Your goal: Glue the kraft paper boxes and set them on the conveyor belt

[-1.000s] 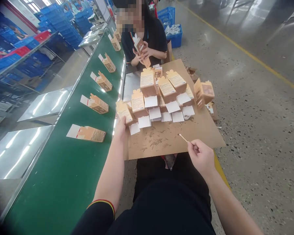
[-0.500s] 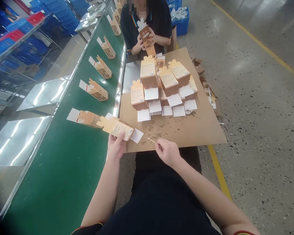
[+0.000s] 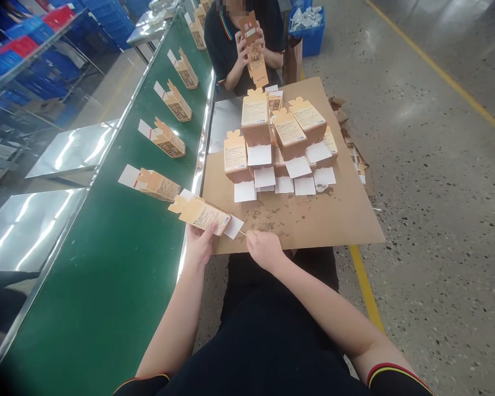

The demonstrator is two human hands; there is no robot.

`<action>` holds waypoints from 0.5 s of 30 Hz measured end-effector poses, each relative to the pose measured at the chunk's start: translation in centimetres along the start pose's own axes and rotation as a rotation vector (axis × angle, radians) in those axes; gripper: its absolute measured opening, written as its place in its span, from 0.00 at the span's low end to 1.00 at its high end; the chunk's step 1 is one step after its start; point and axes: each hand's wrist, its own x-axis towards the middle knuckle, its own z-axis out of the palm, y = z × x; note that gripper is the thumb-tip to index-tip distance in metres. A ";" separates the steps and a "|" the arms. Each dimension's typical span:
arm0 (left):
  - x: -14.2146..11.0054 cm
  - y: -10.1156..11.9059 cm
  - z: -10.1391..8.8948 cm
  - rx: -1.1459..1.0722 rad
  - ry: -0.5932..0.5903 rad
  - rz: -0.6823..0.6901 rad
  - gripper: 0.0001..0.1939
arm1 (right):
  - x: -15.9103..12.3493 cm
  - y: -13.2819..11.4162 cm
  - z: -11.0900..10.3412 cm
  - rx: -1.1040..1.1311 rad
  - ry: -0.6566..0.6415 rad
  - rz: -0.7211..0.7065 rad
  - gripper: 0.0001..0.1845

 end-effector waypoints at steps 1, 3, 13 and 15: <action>-0.2 0.0 0.2 0.009 -0.002 0.015 0.46 | 0.1 0.3 -0.2 0.009 0.014 0.028 0.17; -0.7 0.0 0.6 0.039 -0.006 0.058 0.46 | 0.2 0.9 -0.8 0.045 0.056 0.086 0.18; -3.2 -1.2 1.4 0.561 0.066 0.238 0.46 | -2.9 2.7 -6.3 0.200 0.284 0.237 0.18; -3.0 -1.4 1.4 0.615 0.092 0.239 0.45 | -3.4 2.5 -6.8 0.208 0.313 0.233 0.18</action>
